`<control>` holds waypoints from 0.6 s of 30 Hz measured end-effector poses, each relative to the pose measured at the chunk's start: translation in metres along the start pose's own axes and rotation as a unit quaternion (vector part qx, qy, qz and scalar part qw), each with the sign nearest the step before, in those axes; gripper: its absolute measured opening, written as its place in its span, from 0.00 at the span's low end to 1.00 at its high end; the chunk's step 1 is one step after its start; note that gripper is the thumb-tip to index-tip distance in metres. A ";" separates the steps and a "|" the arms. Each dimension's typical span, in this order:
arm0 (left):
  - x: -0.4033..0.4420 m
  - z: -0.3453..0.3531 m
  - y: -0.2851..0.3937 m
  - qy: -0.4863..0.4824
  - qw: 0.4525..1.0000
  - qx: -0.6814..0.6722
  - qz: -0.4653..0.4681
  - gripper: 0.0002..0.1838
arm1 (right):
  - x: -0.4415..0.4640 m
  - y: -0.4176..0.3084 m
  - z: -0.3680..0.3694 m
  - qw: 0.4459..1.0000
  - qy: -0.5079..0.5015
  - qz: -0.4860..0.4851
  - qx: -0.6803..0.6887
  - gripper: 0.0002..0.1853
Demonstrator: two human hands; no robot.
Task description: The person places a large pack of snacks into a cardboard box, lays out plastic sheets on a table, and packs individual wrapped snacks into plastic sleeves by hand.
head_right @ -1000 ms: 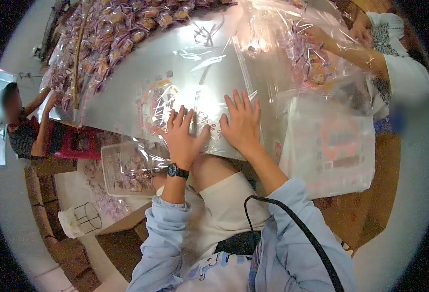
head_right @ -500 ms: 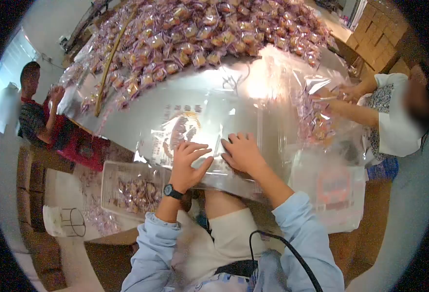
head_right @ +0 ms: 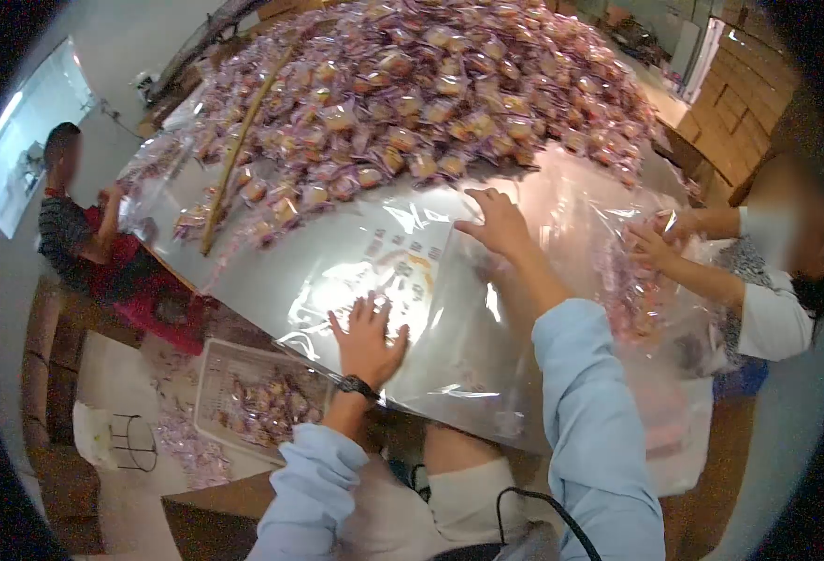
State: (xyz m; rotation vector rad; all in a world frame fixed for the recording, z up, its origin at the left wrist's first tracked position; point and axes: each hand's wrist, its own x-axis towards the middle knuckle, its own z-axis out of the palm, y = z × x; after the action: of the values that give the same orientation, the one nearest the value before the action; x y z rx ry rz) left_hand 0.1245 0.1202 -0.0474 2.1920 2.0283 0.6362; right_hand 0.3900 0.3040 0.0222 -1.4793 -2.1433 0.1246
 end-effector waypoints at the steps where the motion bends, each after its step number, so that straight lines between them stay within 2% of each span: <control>1: 0.000 0.000 0.000 0.014 1.000 0.003 0.005 0.33 | 0.020 -0.008 -0.003 0.997 -0.064 0.015 -0.043 0.42; 4: 0.002 0.004 -0.003 0.031 0.999 -0.004 0.008 0.32 | 0.067 0.005 0.035 0.997 -0.033 -0.002 0.074 0.44; 5: 0.002 0.003 -0.003 0.023 1.000 -0.015 0.002 0.32 | 0.082 0.004 0.041 0.961 -0.112 0.032 0.249 0.43; 6: 0.003 0.001 -0.003 0.019 1.000 -0.013 -0.002 0.32 | 0.105 0.006 0.039 0.916 -0.202 0.025 0.347 0.39; 8: 0.004 -0.003 -0.001 0.007 1.000 -0.018 -0.008 0.33 | 0.135 0.019 0.044 0.852 -0.161 0.070 0.493 0.33; 10: 0.004 -0.004 -0.003 0.013 1.000 -0.003 -0.002 0.33 | 0.148 0.017 0.057 0.968 0.004 -0.016 0.249 0.32; 11: 0.004 -0.003 -0.004 0.014 1.000 -0.001 -0.003 0.33 | 0.151 0.014 0.058 0.996 0.059 -0.046 0.053 0.33; 12: 0.006 -0.001 -0.002 0.014 1.000 -0.002 0.002 0.33 | 0.151 0.015 0.058 0.980 0.113 -0.068 -0.149 0.34; 13: 0.006 -0.001 -0.002 0.019 1.000 -0.018 0.001 0.32 | 0.153 0.020 0.062 0.980 0.072 -0.057 -0.175 0.40; 16: 0.007 -0.001 -0.003 0.016 1.000 -0.010 0.004 0.32 | 0.161 0.021 0.083 0.977 0.110 -0.011 -0.183 0.44; 17: 0.007 -0.003 -0.003 0.009 1.000 -0.008 0.001 0.33 | 0.167 0.022 0.089 0.978 0.101 0.017 -0.183 0.52; 18: 0.007 -0.003 -0.004 0.013 1.000 -0.007 -0.001 0.33 | 0.172 0.020 0.102 0.981 0.082 0.057 -0.168 0.54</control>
State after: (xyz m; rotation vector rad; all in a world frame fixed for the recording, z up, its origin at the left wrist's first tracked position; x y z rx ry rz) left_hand 0.1199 0.1267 -0.0446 2.1841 2.0316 0.6792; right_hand 0.3142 0.4878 -0.0087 -1.7347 -2.0151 -0.3235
